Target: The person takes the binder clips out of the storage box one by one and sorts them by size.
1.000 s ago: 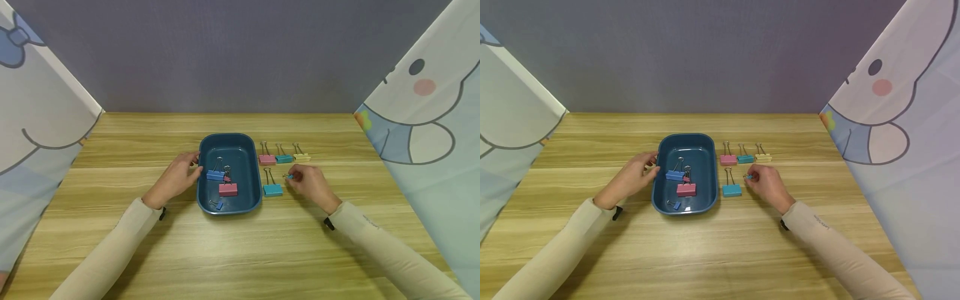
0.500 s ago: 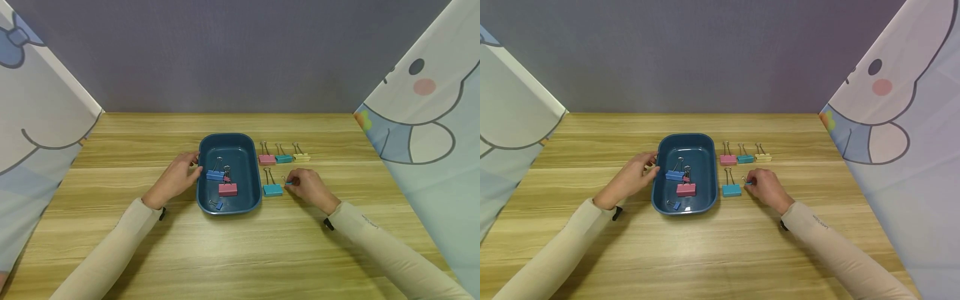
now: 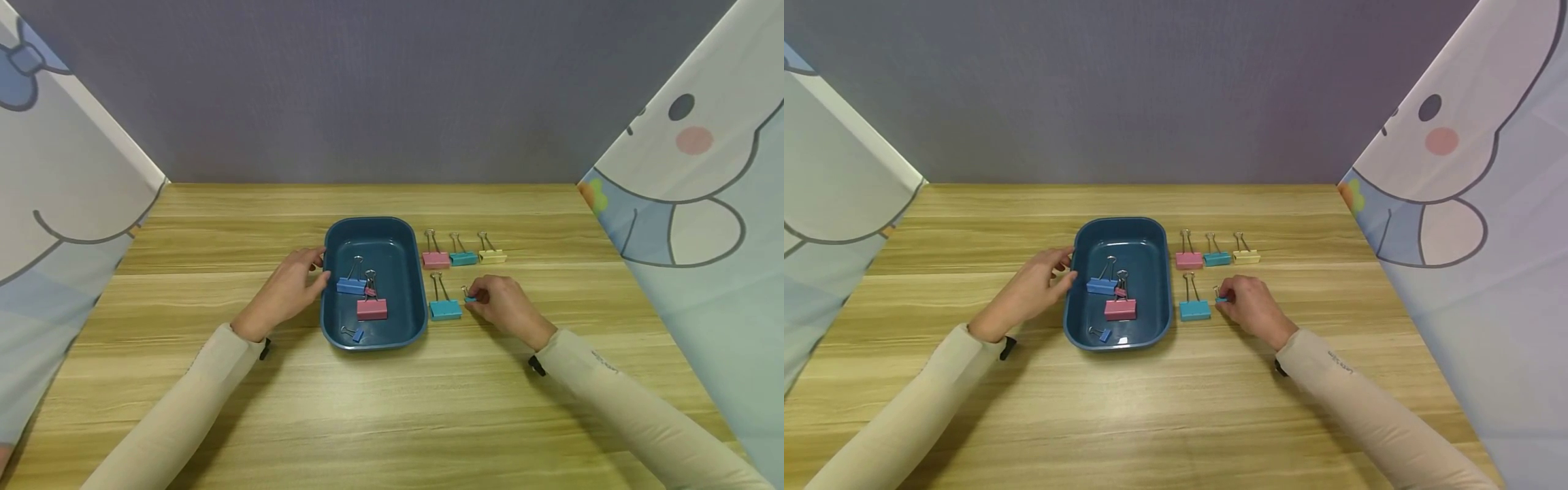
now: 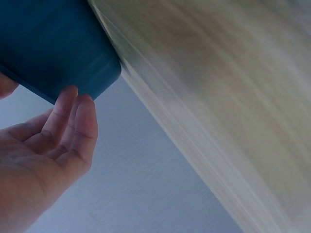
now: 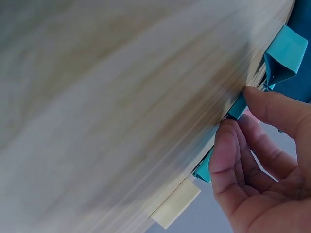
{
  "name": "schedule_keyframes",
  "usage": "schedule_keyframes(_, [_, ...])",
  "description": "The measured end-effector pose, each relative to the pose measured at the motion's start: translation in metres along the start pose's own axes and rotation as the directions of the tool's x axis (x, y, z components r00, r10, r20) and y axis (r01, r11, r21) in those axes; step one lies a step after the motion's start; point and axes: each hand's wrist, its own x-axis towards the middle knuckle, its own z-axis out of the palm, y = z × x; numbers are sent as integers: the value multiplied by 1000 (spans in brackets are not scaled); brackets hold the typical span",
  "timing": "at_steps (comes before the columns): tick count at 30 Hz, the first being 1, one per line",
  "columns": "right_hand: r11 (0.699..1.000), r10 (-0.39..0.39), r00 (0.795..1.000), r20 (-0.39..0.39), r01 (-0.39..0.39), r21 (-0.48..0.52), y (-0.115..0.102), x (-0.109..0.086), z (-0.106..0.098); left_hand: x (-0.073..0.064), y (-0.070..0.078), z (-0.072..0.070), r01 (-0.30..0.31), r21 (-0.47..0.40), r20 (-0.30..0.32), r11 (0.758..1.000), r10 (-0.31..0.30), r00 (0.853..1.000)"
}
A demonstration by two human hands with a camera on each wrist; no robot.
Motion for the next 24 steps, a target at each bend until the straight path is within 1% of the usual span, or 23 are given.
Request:
schedule_keyframes(4, [1000, 13, 1000, 15, -13, 1, 0, 1, -1, 0, 0, -1, -1, 4, -1, 1000, 1, 1000])
schedule_keyframes(7, [1000, 5, 1000, 15, -6, 8, -2, 1, -6, 0, 0, -1, -1, 6, -1, 1000, 1, 1000])
schedule_keyframes(9, [1000, -11, 1000, 0, 11, 10, -4, 2, -11, 0, 1, -1, -3, 4, -1, 1000, 3, 1000])
schedule_keyframes(14, [997, -82, 994, -65, 83, 2, -14, 7, -28, 0, 1, 0, -11, 6, -1, 1000, 11, 1000])
schedule_keyframes(19, [988, -152, 980, -132, 151, -12, -23, 12, -37, -1, 1, 1, -18, 12, -8, 1000, 18, 1000])
schedule_keyframes(24, [974, -222, 952, -212, 227, -2, -30, 15, -39, -1, 2, 1, -15, 10, -8, 1000, 15, 1000])
